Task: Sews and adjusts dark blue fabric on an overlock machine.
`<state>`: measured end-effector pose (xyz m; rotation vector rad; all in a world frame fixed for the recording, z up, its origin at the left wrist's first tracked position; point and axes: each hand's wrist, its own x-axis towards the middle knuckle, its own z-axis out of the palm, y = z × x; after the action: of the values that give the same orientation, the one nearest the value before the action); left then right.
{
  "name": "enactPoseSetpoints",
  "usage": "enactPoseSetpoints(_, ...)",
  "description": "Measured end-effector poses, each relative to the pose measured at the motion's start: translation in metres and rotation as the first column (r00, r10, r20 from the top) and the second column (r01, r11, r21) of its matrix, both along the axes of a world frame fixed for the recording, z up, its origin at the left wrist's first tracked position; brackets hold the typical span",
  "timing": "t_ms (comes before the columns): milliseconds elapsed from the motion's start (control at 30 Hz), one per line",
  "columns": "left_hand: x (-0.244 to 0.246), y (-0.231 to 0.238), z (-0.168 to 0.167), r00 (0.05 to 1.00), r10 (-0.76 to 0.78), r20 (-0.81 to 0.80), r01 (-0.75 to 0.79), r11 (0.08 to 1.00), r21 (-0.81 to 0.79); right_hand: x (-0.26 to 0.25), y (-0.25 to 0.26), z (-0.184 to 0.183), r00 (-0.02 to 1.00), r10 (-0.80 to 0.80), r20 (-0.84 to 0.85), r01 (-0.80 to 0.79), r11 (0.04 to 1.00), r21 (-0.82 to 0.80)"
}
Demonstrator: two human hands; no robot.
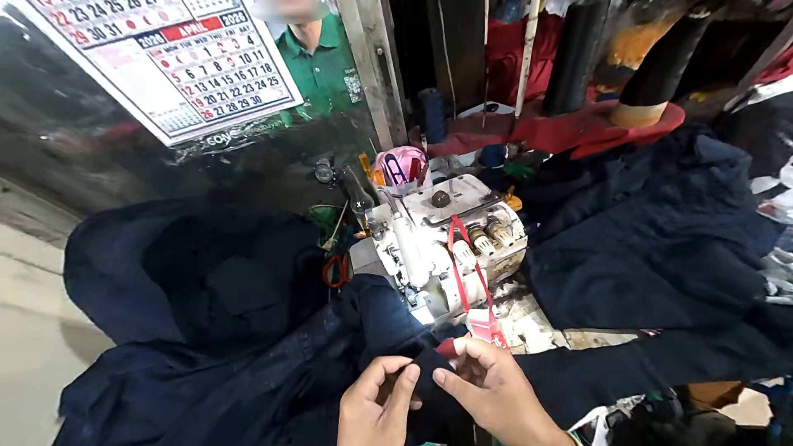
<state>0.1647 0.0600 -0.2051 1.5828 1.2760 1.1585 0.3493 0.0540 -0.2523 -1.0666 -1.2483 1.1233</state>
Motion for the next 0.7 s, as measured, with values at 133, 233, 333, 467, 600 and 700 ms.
enactPoseSetpoints(133,-0.006,0.002,-0.003,0.993,-0.082,-0.087,0.086,0.995,0.042,0.004,0.001,0.001,0.999,-0.044,0.017,0.044,0.999,0.004)
enactPoseSetpoints(233,-0.006,0.003,0.006,0.987,-0.089,-0.132,0.092,0.996,0.015,0.009,-0.001,0.004,0.999,-0.044,0.003,0.044,0.999,0.005)
enactPoseSetpoints(333,0.001,0.0,0.015,0.988,-0.053,-0.143,0.046,0.998,-0.051,0.01,-0.003,0.005,0.999,-0.03,0.028,0.029,1.0,0.011)
enactPoseSetpoints(467,-0.024,-0.007,0.02,0.914,-0.382,0.137,0.383,0.924,0.016,0.014,-0.008,0.017,0.987,0.134,-0.092,-0.131,0.99,0.044)
enactPoseSetpoints(600,-0.016,-0.014,-0.003,0.948,-0.171,0.268,0.178,0.984,-0.002,0.014,-0.008,0.02,0.937,0.294,-0.19,-0.297,0.955,0.013)
enactPoseSetpoints(700,0.005,-0.013,-0.036,0.948,-0.174,0.267,0.169,0.985,0.04,0.003,-0.005,0.011,0.949,0.278,-0.147,-0.28,0.96,0.01)
